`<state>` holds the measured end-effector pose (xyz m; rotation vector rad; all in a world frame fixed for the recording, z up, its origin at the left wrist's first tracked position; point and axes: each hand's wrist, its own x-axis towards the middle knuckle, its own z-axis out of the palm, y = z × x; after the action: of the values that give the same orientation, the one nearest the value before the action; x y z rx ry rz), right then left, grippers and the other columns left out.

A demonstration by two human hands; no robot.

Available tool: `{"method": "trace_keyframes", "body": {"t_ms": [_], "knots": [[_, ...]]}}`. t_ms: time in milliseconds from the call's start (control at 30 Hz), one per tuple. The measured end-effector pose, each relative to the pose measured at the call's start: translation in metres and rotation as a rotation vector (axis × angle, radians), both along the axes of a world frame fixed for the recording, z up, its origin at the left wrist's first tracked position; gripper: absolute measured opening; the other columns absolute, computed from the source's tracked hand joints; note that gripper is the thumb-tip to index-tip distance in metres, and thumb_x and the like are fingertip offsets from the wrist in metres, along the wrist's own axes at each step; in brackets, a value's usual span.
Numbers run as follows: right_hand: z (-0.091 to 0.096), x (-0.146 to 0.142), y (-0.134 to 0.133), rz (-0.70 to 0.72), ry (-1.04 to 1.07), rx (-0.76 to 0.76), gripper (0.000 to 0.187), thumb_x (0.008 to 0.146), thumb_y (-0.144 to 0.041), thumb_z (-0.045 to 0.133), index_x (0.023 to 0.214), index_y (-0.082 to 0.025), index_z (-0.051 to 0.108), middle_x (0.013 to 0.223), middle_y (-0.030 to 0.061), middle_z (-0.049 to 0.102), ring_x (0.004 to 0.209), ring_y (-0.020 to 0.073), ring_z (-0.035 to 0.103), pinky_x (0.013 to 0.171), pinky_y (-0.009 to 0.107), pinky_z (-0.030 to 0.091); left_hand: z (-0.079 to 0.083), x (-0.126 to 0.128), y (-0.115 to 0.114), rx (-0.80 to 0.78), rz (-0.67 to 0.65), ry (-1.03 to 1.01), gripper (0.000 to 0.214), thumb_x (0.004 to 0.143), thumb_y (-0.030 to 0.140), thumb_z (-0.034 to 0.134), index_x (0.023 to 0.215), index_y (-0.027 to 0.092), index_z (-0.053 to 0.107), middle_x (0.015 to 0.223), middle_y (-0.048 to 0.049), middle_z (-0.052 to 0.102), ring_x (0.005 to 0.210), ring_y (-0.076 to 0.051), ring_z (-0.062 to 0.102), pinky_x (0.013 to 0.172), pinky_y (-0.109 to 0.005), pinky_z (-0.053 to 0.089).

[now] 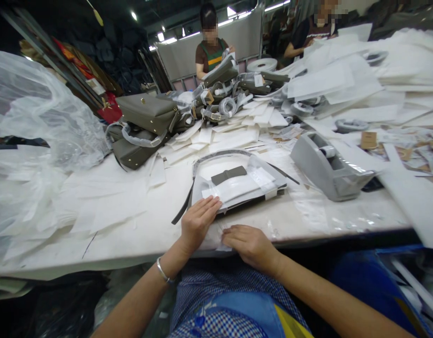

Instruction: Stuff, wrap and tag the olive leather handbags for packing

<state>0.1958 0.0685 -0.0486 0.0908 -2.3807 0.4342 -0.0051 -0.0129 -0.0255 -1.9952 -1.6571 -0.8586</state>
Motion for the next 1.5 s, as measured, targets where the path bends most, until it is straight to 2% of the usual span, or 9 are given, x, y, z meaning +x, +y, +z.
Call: {"method": "trace_keyframes", "body": {"t_ms": [267, 500, 633, 833, 967, 1133, 1267, 1400, 1500], "knots": [[0.012, 0.030, -0.014, -0.043, 0.034, -0.036, 0.033, 0.091, -0.003, 0.045, 0.109, -0.017, 0.069, 0.105, 0.0068, 0.077, 0.098, 0.0154, 0.072, 0.091, 0.029, 0.059, -0.005, 0.003, -0.002, 0.022, -0.003, -0.018, 0.035, 0.095, 0.009, 0.055, 0.129, 0.020, 0.061, 0.128, -0.0063, 0.068, 0.125, -0.021, 0.060, 0.104, -0.041, 0.052], [0.063, 0.010, 0.008, -0.046, 0.028, -0.018, 0.031, 0.090, -0.003, 0.047, 0.104, -0.019, 0.069, 0.101, 0.0040, 0.077, 0.092, 0.0144, 0.073, 0.090, 0.027, 0.057, 0.000, 0.008, -0.005, 0.010, 0.003, -0.036, 0.030, 0.097, 0.012, 0.053, 0.125, 0.020, 0.063, 0.125, -0.0071, 0.070, 0.122, -0.021, 0.062, 0.101, -0.039, 0.053], [0.079, -0.013, 0.030, -0.096, 0.047, -0.010, 0.024, 0.090, -0.007, 0.054, 0.099, -0.021, 0.071, 0.093, 0.0023, 0.077, 0.085, 0.0160, 0.073, 0.082, 0.028, 0.057, 0.000, 0.011, -0.004, 0.015, 0.038, -0.070, 0.025, 0.096, 0.014, 0.057, 0.119, 0.021, 0.065, 0.111, -0.0066, 0.072, 0.106, -0.019, 0.065, 0.094, -0.037, 0.054], [0.083, -0.048, 0.054, -0.289, -0.073, -0.092, 0.019, 0.087, -0.015, 0.062, 0.084, -0.026, 0.077, 0.084, -0.0013, 0.078, 0.079, 0.0180, 0.073, 0.075, 0.028, 0.055, -0.002, 0.013, -0.003, -0.004, 0.081, -0.121, 0.015, 0.095, 0.012, 0.053, 0.091, 0.018, 0.066, 0.096, -0.0056, 0.067, 0.091, -0.018, 0.061, 0.085, -0.033, 0.054], [0.081, -0.069, 0.067, -0.338, -0.274, -0.210, 0.015, 0.082, -0.015, 0.069, 0.080, -0.028, 0.076, 0.084, -0.0039, 0.077, 0.081, 0.0180, 0.072, 0.079, 0.029, 0.053, -0.004, 0.011, -0.004, 0.014, 0.063, -0.149, 0.013, 0.095, 0.011, 0.053, 0.092, 0.018, 0.063, 0.092, -0.0047, 0.067, 0.090, -0.017, 0.062, 0.088, -0.032, 0.054], [0.075, -0.083, 0.082, -0.272, -0.387, -0.273, 0.003, 0.079, -0.026, 0.076, 0.077, -0.027, 0.074, 0.083, -0.0009, 0.075, 0.091, 0.0208, 0.067, 0.086, 0.034, 0.051, -0.006, 0.008, -0.005, 0.059, 0.045, -0.164, 0.011, 0.094, 0.011, 0.054, 0.096, 0.019, 0.061, 0.095, -0.0053, 0.069, 0.092, -0.018, 0.065, 0.093, -0.032, 0.054], [0.074, -0.086, 0.088, -0.218, -0.450, -0.382, 0.004, 0.081, -0.029, 0.073, 0.082, -0.027, 0.076, 0.083, -0.0005, 0.074, 0.083, 0.0192, 0.067, 0.083, 0.033, 0.052, -0.006, 0.007, -0.004, 0.090, 0.040, -0.167, 0.016, 0.095, 0.010, 0.051, 0.103, 0.019, 0.061, 0.096, -0.0058, 0.070, 0.091, -0.017, 0.066, 0.091, -0.031, 0.056], [0.077, -0.086, 0.087, -0.136, -0.420, -0.602, 0.009, 0.084, -0.031, 0.070, 0.085, -0.023, 0.075, 0.084, 0.0006, 0.075, 0.082, 0.0181, 0.069, 0.080, 0.030, 0.053, -0.005, 0.008, -0.003, 0.094, 0.054, -0.163, 0.015, 0.095, 0.009, 0.050, 0.099, 0.019, 0.061, 0.094, -0.0059, 0.070, 0.088, -0.018, 0.067, 0.086, -0.031, 0.056], [0.080, -0.084, 0.087, -0.069, -0.324, -0.643, 0.010, 0.084, -0.032, 0.070, 0.084, -0.022, 0.073, 0.096, 0.0030, 0.074, 0.093, 0.0192, 0.068, 0.088, 0.032, 0.051, -0.005, 0.009, -0.002, 0.084, 0.064, -0.167, 0.014, 0.095, 0.009, 0.051, 0.096, 0.018, 0.062, 0.091, -0.0054, 0.070, 0.086, -0.018, 0.066, 0.083, -0.029, 0.055]]}}
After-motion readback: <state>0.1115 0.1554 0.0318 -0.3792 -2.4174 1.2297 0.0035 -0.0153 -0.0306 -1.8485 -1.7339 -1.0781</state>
